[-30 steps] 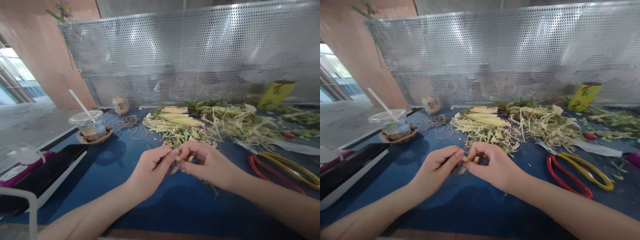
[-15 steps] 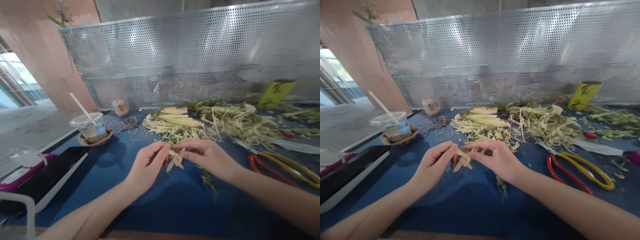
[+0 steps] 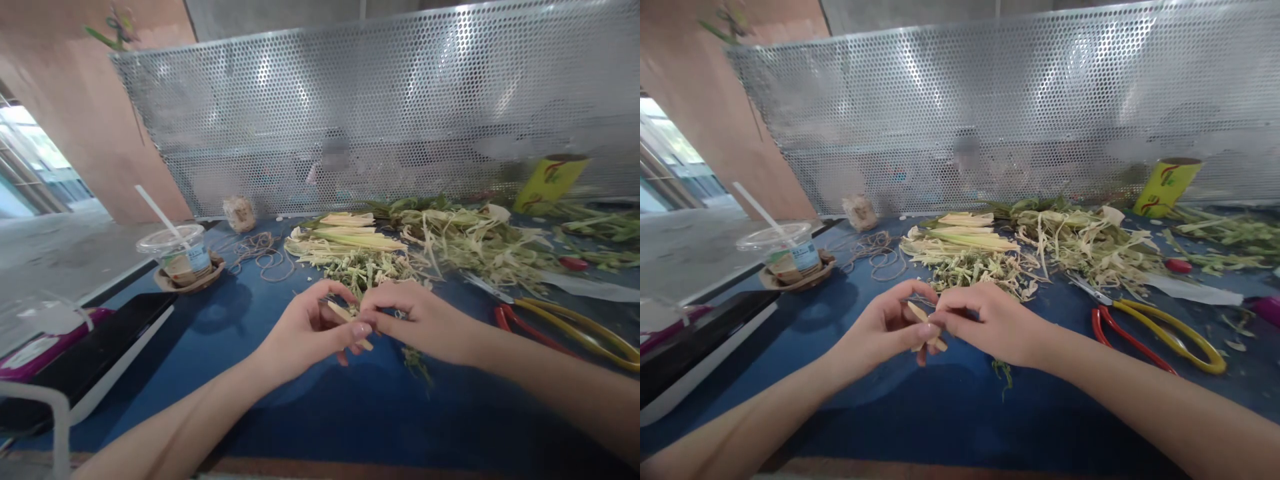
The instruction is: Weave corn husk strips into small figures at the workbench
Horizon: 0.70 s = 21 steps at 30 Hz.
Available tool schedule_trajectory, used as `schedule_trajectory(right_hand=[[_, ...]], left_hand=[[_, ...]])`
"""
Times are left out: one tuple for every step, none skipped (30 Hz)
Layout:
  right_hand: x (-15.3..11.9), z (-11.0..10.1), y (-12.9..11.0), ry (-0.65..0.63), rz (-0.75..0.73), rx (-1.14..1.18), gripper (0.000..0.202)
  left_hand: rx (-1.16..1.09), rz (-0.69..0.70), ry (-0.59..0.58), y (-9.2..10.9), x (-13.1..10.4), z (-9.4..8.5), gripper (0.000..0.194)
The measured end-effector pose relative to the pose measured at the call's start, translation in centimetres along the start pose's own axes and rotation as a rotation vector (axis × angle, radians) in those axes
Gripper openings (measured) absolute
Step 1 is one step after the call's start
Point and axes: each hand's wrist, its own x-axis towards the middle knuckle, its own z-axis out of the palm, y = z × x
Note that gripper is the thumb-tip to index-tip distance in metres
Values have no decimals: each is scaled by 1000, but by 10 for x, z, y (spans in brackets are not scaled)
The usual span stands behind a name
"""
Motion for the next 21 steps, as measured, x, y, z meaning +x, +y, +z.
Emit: schedule_trajectory(right_hand=[[0, 1, 0, -5, -14, -21, 31], [-1, 2, 0, 0, -15, -49, 32], [-1, 3, 1, 12, -11, -83, 33], [-2, 4, 2, 23, -10, -123, 34], [-2, 5, 2, 31, -16, -170, 35], [-2, 6, 3, 42, -26, -225, 35], [-3, 7, 4, 52, -37, -280, 35], [-3, 7, 4, 65, -47, -333, 35], [-3, 8, 5, 80, -53, -378, 35], [-3, 8, 5, 96, -54, -414, 35], [-3, 8, 5, 112, -53, -435, 35], [-3, 8, 4, 131, -48, -440, 35], [-3, 8, 4, 150, -34, -430, 36], [-3, 8, 3, 168, -9, -406, 36], [-3, 8, 2, 178, 26, -365, 36], [-3, 8, 2, 184, 65, -314, 36], [-3, 8, 1, 180, 102, -255, 36], [-3, 8, 0, 170, 130, -196, 35], [-2, 8, -1, 162, 147, -142, 34], [-2, 9, -1, 161, 153, -96, 34], [-1, 9, -2, 166, 150, -61, 33]], left_hand=[[7, -48, -20, -1, 1, -1, 32], [21, -86, -35, -2, 2, -1, 30], [32, -116, -43, -3, 3, -2, 28], [43, -140, -44, -3, 3, -2, 26], [56, -163, -43, -4, 3, -2, 24], [68, -183, -38, -4, 3, -2, 24], [77, -196, -31, -4, 2, -2, 25], [85, -198, -20, -4, 2, -1, 26], [92, -192, -4, -4, 1, -1, 27], [102, -178, 16, -4, 1, -1, 28], [108, -159, 41, -4, 1, -1, 28], [112, -141, 68, -4, 1, 0, 28], [112, -130, 91, -3, 1, 0, 27], [104, -124, 109, -2, 1, 0, 25], [95, -117, 119, -2, 1, 1, 23], [83, -105, 124, -1, 1, 1, 20], [72, -90, 125, 0, 1, 2, 17], [60, -74, 123, 1, 0, 3, 14], [42, -61, 121, 2, 0, 3, 12], [22, -52, 121, 3, -1, 3, 10], [4, -47, 121, 3, -2, 4, 9]])
